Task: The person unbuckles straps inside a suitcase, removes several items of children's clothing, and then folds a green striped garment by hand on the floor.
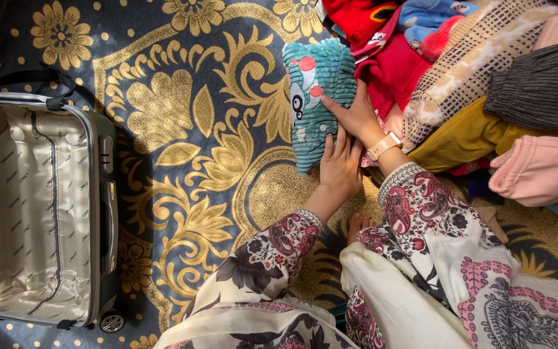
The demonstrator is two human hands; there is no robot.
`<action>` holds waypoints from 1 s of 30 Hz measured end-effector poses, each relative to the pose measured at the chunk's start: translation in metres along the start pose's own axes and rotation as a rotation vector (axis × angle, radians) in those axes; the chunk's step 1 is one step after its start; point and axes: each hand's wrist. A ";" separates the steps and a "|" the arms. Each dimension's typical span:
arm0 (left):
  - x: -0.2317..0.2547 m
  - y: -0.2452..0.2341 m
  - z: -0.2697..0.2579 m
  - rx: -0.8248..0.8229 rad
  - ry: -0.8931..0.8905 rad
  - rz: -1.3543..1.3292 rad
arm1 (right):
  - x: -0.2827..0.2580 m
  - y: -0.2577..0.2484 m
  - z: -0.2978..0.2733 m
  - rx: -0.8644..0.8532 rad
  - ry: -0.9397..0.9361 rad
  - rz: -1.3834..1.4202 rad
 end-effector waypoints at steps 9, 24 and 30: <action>-0.082 -0.085 -0.040 -0.187 0.382 -0.327 | -0.034 0.011 -0.009 0.048 0.166 0.018; -0.224 -0.071 -0.093 -0.091 -0.589 -0.975 | -0.118 0.016 0.002 -0.593 -0.393 -0.594; -0.212 -0.050 -0.063 -0.061 -0.817 -0.988 | -0.116 0.019 -0.038 0.036 -0.385 -0.239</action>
Point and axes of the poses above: each hand's wrist, its own z-axis towards the middle knuckle, its own y-axis out of the palm, x = y × z
